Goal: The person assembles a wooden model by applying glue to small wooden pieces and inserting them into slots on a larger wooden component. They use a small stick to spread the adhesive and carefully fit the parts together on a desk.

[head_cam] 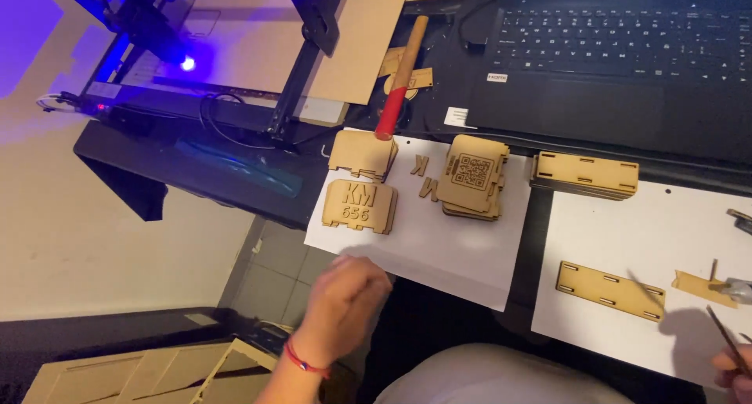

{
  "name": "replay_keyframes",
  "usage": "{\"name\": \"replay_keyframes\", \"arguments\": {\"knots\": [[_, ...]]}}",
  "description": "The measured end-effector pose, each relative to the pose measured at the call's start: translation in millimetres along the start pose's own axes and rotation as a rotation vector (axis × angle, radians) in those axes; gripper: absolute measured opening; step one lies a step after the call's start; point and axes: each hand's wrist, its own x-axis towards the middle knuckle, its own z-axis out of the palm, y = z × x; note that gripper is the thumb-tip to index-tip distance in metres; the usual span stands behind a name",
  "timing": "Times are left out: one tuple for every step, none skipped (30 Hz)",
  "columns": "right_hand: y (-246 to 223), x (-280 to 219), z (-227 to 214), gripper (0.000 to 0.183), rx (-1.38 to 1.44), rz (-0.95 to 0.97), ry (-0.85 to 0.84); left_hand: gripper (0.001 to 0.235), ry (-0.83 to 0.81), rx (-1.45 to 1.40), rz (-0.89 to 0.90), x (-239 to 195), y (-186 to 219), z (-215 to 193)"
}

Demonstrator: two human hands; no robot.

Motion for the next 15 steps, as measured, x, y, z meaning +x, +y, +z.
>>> {"name": "replay_keyframes", "arguments": {"knots": [[16.6,10.6,6.0,0.028,0.029,0.017,-0.024,0.016,-0.026,0.114,-0.032,0.4,-9.2,-7.1],[33.2,20.0,12.0,0.030,0.058,0.034,-0.046,0.021,-0.053,0.228,-0.064,1.2,-18.6,-13.9],[41.0,20.8,13.9,0.033,0.087,0.051,-0.068,0.021,-0.053,0.230,-0.064,10.0,-23.0,-24.2],[48.9,16.9,14.7,0.036,0.117,0.070,-0.088,0.031,-0.109,0.396,-0.055,17.9,-27.0,-33.9],[55.3,11.1,14.4,0.040,0.148,0.089,-0.108,0.043,-0.164,0.562,-0.046,25.8,-30.9,-43.2],[41.0,-5.3,52.7,0.040,0.151,0.089,-0.106,0.043,-0.168,0.561,-0.043,38.6,-25.7,-51.5],[26.6,-27.4,99.4,0.028,-0.149,-0.089,0.179,0.027,-0.266,0.571,-0.072,51.4,-20.2,-59.4],[12.5,-59.6,153.1,0.025,-0.442,-0.270,0.460,0.052,-0.366,0.578,-0.100,64.1,-14.6,-66.8],[9.5,-69.5,181.8,0.025,-0.439,-0.268,0.465,0.052,-0.370,0.576,-0.097,70.5,-21.3,-67.8],[5.4,-78.9,210.3,0.021,-0.430,-0.356,0.540,0.064,-0.441,0.589,-0.066,77.2,-28.1,-68.6],[1.2,-88.1,238.1,0.020,-0.419,-0.444,0.616,0.079,-0.512,0.601,-0.035,84.1,-34.6,-68.7],[-25.4,-98.3,273.0,0.020,-0.420,-0.441,0.628,0.079,-0.516,0.592,-0.026,85.4,-41.8,-72.3],[-52.2,-107.5,305.6,0.018,-0.427,-0.516,0.621,0.077,-0.532,0.643,0.022,87.4,-48.5,-73.5],[-79.0,-123.0,332.8,0.018,-0.439,-0.594,0.641,0.076,-0.549,0.677,0.095,95.8,-56.8,-64.1],[-102.9,-129.8,346.4,0.018,-0.444,-0.593,0.681,0.076,-0.554,0.652,0.126,95.4,-53.0,-69.8]]}}
